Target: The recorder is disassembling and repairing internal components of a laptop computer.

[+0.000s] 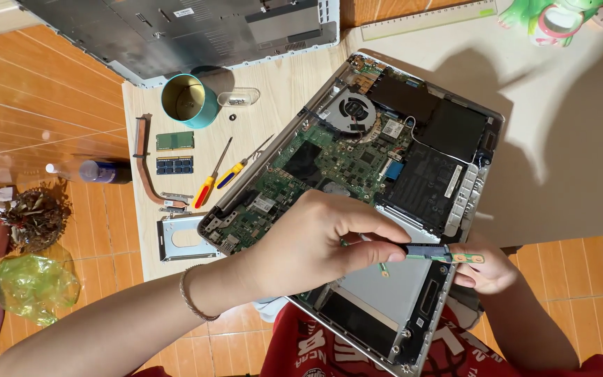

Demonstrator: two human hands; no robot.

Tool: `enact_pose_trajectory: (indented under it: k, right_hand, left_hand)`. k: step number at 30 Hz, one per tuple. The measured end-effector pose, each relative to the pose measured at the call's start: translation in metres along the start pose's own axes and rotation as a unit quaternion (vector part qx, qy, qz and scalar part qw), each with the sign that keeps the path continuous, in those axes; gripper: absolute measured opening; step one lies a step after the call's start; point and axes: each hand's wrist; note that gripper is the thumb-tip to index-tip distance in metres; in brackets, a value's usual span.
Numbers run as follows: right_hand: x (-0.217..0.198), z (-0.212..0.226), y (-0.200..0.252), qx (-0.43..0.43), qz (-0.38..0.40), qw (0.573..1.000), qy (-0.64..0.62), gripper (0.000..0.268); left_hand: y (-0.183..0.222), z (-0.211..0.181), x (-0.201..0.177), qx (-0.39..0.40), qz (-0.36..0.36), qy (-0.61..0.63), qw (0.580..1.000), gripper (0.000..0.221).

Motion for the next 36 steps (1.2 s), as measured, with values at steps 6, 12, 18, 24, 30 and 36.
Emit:
enact_pose_trajectory:
  k: [6, 12, 18, 24, 30, 36]
  right_hand:
    - [-0.011, -0.007, 0.0, 0.003, -0.008, 1.0, -0.01, 0.033]
    - [0.016, 0.004, 0.001, 0.001, -0.04, 0.999, 0.026, 0.036]
    - [0.021, 0.007, -0.001, -0.009, 0.002, 0.998, 0.055, 0.034]
    - [0.085, 0.025, 0.001, -0.045, -0.018, 0.996, 0.069, 0.037]
    - [0.088, 0.023, -0.002, -0.012, -0.024, 0.991, 0.134, 0.045]
    - [0.101, 0.023, -0.002, -0.035, -0.037, 0.985, 0.166, 0.048]
  left_hand:
    - [0.003, 0.001, 0.001, -0.076, 0.005, 0.053, 0.996, 0.019]
    - [0.004, 0.003, 0.001, -0.107, 0.005, 0.094, 0.99, 0.021]
    - [0.005, 0.011, 0.002, 0.072, -0.032, -0.073, 0.994, 0.013]
    - [0.008, 0.019, -0.001, 0.271, -0.015, -0.324, 0.906, 0.021]
    - [0.002, 0.041, 0.004, 0.299, 0.014, -0.447, 0.843, 0.014]
    - [0.002, 0.062, 0.015, 0.288, 0.028, -0.434, 0.853, 0.012]
Point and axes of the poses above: each hand's wrist, its own y-axis away from the middle knuckle, its own x-axis out of the palm, z = x × y, and after that the axes turned 1 degree about x, right-handed
